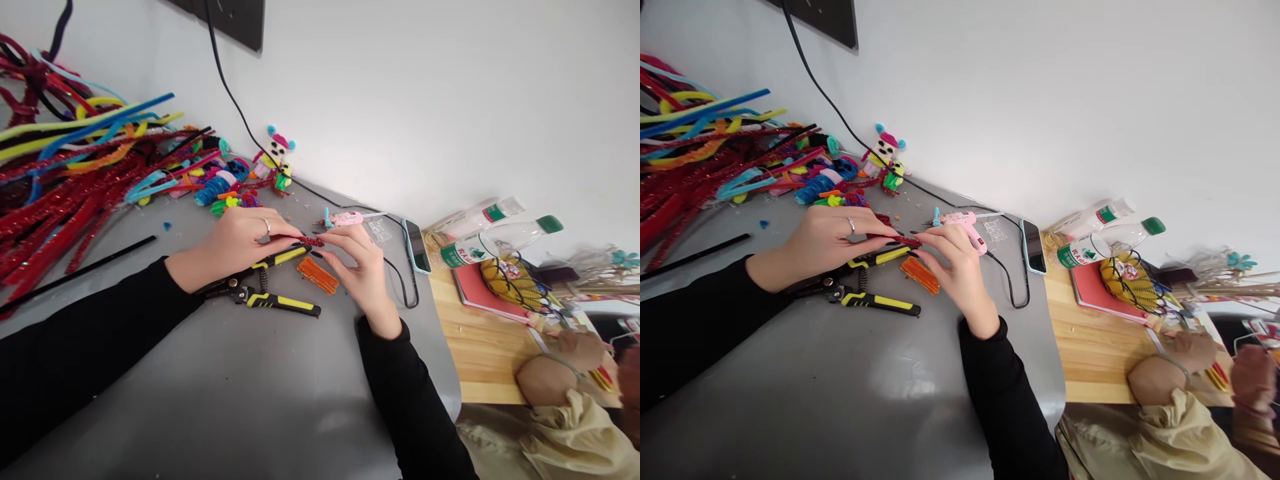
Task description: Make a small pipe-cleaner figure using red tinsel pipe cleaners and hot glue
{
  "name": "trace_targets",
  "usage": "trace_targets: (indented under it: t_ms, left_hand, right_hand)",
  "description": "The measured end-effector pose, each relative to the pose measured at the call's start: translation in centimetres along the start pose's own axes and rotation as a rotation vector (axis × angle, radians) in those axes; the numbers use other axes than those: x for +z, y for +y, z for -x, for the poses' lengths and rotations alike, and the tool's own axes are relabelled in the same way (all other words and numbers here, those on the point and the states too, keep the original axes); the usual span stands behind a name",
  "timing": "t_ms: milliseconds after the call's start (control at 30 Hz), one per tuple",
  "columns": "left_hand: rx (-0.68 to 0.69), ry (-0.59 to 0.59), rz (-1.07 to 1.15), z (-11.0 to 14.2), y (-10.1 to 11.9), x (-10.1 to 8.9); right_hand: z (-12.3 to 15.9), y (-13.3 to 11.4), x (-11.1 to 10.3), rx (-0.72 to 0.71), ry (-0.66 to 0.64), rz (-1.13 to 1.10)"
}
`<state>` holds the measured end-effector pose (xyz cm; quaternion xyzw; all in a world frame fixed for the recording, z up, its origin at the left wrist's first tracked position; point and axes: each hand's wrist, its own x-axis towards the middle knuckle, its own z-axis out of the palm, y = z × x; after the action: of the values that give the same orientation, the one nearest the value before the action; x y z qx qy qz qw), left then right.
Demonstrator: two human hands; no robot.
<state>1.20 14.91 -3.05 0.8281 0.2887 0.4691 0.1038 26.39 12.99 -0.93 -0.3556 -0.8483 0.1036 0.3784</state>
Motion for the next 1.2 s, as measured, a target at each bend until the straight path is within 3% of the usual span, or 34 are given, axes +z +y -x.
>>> trace_targets:
  t_ms: [833,1000,1200]
  left_hand:
    - [0.053,-0.049,0.003,0.1,-0.03,0.16]
    - [0.029,-0.074,0.016,0.12,0.0,0.03]
    - [-0.028,-0.022,-0.021,0.03,0.11,-0.18]
  right_hand:
    - [0.07,-0.04,0.31,-0.02,0.044,0.034]
    - [0.05,-0.08,0.25,-0.032,0.052,0.008]
    - [0.13,0.22,-0.01,0.001,0.027,-0.018]
